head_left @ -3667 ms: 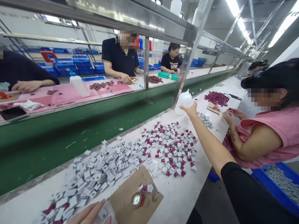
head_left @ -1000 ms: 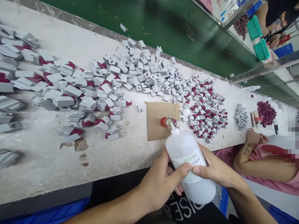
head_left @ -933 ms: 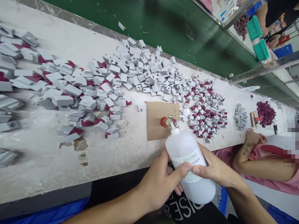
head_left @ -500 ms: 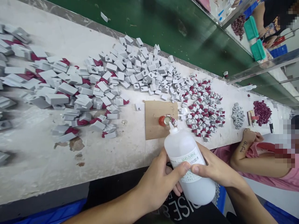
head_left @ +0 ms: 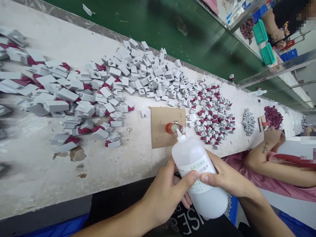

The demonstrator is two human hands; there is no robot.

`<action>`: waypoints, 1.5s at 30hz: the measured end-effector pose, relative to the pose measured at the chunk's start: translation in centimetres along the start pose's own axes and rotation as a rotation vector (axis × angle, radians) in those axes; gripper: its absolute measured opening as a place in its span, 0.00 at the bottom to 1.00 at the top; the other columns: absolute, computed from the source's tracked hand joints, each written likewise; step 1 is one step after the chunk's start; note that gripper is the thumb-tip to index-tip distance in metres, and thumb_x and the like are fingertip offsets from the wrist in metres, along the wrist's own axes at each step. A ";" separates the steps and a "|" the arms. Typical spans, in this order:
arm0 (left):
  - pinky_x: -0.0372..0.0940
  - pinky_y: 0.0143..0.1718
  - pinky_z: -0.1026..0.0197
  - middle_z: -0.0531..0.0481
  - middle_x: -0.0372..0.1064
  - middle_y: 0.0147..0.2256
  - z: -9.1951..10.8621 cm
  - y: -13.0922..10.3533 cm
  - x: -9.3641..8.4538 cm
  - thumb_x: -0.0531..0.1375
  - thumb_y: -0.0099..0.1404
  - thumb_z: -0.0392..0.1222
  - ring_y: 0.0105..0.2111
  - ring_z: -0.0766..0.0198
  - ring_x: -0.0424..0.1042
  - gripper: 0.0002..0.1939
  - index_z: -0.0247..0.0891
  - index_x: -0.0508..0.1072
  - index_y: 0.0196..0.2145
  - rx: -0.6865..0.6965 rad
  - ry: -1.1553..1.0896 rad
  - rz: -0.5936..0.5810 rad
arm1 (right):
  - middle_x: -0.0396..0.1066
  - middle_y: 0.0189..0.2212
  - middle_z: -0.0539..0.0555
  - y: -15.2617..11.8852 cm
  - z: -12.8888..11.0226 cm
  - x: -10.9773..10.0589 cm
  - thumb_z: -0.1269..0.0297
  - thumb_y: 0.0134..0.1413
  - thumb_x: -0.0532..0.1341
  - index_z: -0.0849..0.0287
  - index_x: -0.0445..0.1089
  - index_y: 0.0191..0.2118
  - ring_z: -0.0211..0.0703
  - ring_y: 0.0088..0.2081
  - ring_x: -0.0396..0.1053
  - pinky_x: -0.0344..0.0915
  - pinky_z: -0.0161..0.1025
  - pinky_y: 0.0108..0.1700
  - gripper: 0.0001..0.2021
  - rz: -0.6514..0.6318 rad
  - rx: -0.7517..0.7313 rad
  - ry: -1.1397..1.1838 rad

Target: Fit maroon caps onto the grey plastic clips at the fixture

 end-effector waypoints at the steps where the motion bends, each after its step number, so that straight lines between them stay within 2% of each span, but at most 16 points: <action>1: 0.79 0.29 0.53 0.47 0.81 0.30 0.1 0.0 0.0 0.64 0.73 0.76 0.27 0.50 0.84 0.43 0.37 0.66 0.66 0.000 0.001 -0.001 | 0.81 0.54 0.59 0.0 0.0 0.0 0.39 0.63 0.76 0.56 0.73 0.65 0.56 0.50 0.78 0.76 0.45 0.48 0.35 -0.001 0.003 0.003; 14: 0.78 0.30 0.54 0.47 0.80 0.30 -0.2 0.0 -0.2 0.63 0.73 0.77 0.27 0.51 0.83 0.43 0.37 0.66 0.65 -0.001 0.029 0.014 | 0.81 0.54 0.60 0.2 0.2 0.3 0.39 0.61 0.77 0.56 0.72 0.67 0.57 0.49 0.79 0.76 0.46 0.48 0.38 -0.006 0.000 0.030; 20: 0.78 0.30 0.54 0.47 0.81 0.31 0.6 0.0 -0.2 0.64 0.73 0.76 0.27 0.52 0.82 0.44 0.37 0.66 0.68 0.015 0.071 0.034 | 0.81 0.56 0.61 0.4 -0.2 0.3 0.38 0.60 0.77 0.57 0.71 0.69 0.58 0.51 0.79 0.78 0.47 0.49 0.41 0.002 -0.048 0.040; 23: 0.77 0.31 0.54 0.46 0.83 0.36 1.2 -0.2 -0.7 0.67 0.73 0.71 0.29 0.53 0.81 0.41 0.40 0.66 0.69 0.048 0.165 0.090 | 0.81 0.59 0.62 0.5 -0.3 0.2 0.40 0.58 0.79 0.56 0.71 0.71 0.63 0.56 0.79 0.79 0.52 0.55 0.42 0.003 -0.101 0.018; 26: 0.76 0.35 0.56 0.45 0.86 0.44 1.7 -0.5 -1.2 0.71 0.73 0.62 0.36 0.51 0.84 0.35 0.44 0.69 0.68 0.132 0.260 0.124 | 0.78 0.64 0.63 0.5 0.1 0.1 0.44 0.55 0.81 0.54 0.69 0.74 0.68 0.62 0.77 0.76 0.58 0.64 0.46 0.044 -0.192 -0.052; 29: 0.73 0.35 0.57 0.46 0.86 0.42 2.3 -0.7 -1.5 0.75 0.69 0.56 0.37 0.49 0.85 0.35 0.44 0.71 0.67 0.183 0.353 0.129 | 0.76 0.66 0.64 0.2 0.5 0.3 0.46 0.51 0.83 0.54 0.65 0.77 0.69 0.64 0.76 0.73 0.61 0.68 0.52 0.103 -0.293 -0.062; 32: 0.72 0.31 0.56 0.47 0.84 0.36 3.9 -1.2 -1.4 0.77 0.65 0.57 0.33 0.49 0.83 0.39 0.43 0.73 0.67 0.208 0.446 0.159 | 0.76 0.66 0.64 -0.4 0.5 0.5 0.45 0.46 0.84 0.54 0.66 0.77 0.69 0.64 0.76 0.72 0.61 0.69 0.55 0.181 -0.391 -0.009; 35: 0.73 0.32 0.54 0.46 0.84 0.38 6.4 -1.8 -0.5 0.79 0.62 0.61 0.32 0.49 0.81 0.41 0.43 0.75 0.66 0.259 0.524 0.168 | 0.75 0.66 0.66 -1.4 -0.1 0.2 0.45 0.42 0.85 0.54 0.67 0.76 0.72 0.65 0.75 0.70 0.64 0.71 0.57 0.272 -0.520 0.036; 37: 0.77 0.37 0.52 0.46 0.83 0.39 8.2 -2.2 0.4 0.78 0.63 0.61 0.34 0.49 0.81 0.41 0.44 0.75 0.68 0.339 0.575 0.151 | 0.76 0.65 0.67 -2.1 -0.7 -0.3 0.46 0.41 0.85 0.55 0.66 0.75 0.74 0.64 0.76 0.71 0.65 0.70 0.56 0.342 -0.605 0.048; 39: 0.79 0.46 0.48 0.44 0.83 0.44 10.0 -2.5 1.2 0.75 0.68 0.59 0.40 0.48 0.82 0.38 0.47 0.73 0.71 0.445 0.610 0.147 | 0.79 0.62 0.68 -2.6 -1.2 -1.3 0.45 0.42 0.85 0.55 0.66 0.75 0.74 0.61 0.79 0.76 0.66 0.67 0.56 0.432 -0.640 0.062; 42: 0.79 0.57 0.44 0.41 0.82 0.53 12.2 -3.0 1.8 0.68 0.75 0.58 0.52 0.45 0.83 0.33 0.49 0.72 0.72 0.550 0.639 0.215 | 0.81 0.59 0.69 -2.7 -2.1 -4.6 0.38 0.45 0.83 0.55 0.66 0.75 0.75 0.61 0.79 0.78 0.66 0.65 0.56 0.688 -0.651 0.103; 45: 0.80 0.59 0.42 0.40 0.82 0.55 13.9 -3.3 1.4 0.64 0.78 0.61 0.57 0.43 0.83 0.30 0.51 0.72 0.71 0.565 0.683 0.340 | 0.81 0.60 0.68 -2.1 -3.9 -10.1 0.37 0.47 0.82 0.55 0.66 0.75 0.74 0.67 0.76 0.75 0.66 0.70 0.55 0.982 -0.762 0.117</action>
Point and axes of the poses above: each hand's wrist, its own y-axis towards the middle knuckle, its own x-axis out of the palm, z = x × y, the point moved 4 cm from there along y, towards the middle knuckle
